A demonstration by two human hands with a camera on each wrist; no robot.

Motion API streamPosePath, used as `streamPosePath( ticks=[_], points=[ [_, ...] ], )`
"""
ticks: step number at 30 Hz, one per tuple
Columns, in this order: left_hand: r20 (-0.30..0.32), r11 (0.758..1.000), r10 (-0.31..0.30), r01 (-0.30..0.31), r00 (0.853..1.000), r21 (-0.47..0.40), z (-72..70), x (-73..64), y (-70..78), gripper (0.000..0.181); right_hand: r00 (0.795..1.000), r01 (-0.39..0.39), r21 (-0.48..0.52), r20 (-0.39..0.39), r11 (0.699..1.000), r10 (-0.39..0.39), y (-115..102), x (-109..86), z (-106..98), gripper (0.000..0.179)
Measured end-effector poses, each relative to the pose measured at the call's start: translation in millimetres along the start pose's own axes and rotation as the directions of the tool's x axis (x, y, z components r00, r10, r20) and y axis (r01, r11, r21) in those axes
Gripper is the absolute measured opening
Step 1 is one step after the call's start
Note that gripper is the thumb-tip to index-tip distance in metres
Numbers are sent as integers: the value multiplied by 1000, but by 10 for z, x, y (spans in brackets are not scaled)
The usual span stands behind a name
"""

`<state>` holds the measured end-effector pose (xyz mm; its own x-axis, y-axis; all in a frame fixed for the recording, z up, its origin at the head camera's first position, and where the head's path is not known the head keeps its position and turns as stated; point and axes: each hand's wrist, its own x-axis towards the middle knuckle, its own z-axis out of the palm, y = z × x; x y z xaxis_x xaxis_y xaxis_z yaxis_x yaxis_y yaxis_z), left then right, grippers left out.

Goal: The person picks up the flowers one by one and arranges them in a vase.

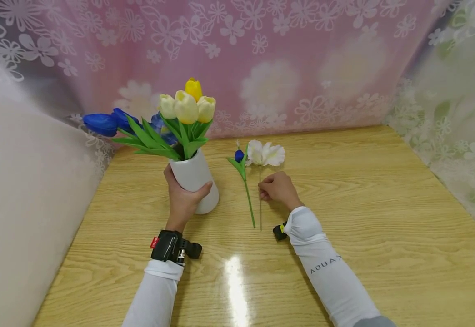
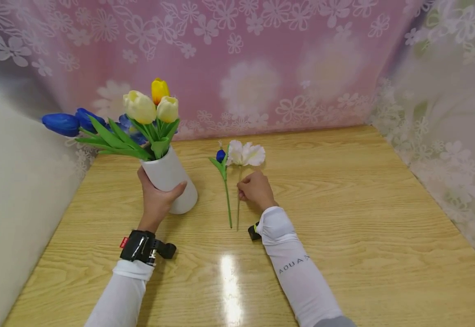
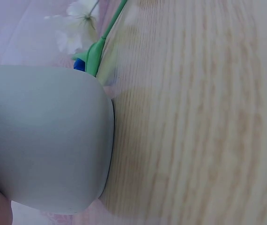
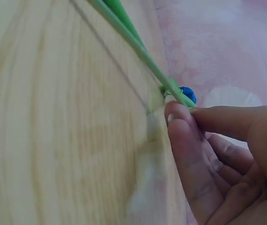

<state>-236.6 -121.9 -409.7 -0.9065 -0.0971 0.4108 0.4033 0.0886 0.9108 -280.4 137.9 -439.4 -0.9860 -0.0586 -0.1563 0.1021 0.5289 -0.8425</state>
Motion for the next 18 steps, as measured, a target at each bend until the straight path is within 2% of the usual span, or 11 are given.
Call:
streamPosePath(
  ticks=[5, 10, 13, 18],
  points=[
    [-2, 1000, 2, -2, 1000, 0, 5, 0, 3, 97, 999, 23, 27, -43, 999, -22, -9, -24, -31, 22],
    [-2, 1000, -4, 4, 1000, 9, 8, -4, 11, 97, 996, 50, 146, -82, 988, -38, -54, -67, -78, 23],
    [-2, 1000, -7, 7, 1000, 10, 6, -5, 10, 97, 990, 91, 194, -120, 977, -69, -99, -86, -119, 23],
    [3, 1000, -6, 6, 1000, -1, 3, -5, 7, 97, 973, 169, 209, -194, 963, -129, -238, -158, -215, 24]
  ],
)
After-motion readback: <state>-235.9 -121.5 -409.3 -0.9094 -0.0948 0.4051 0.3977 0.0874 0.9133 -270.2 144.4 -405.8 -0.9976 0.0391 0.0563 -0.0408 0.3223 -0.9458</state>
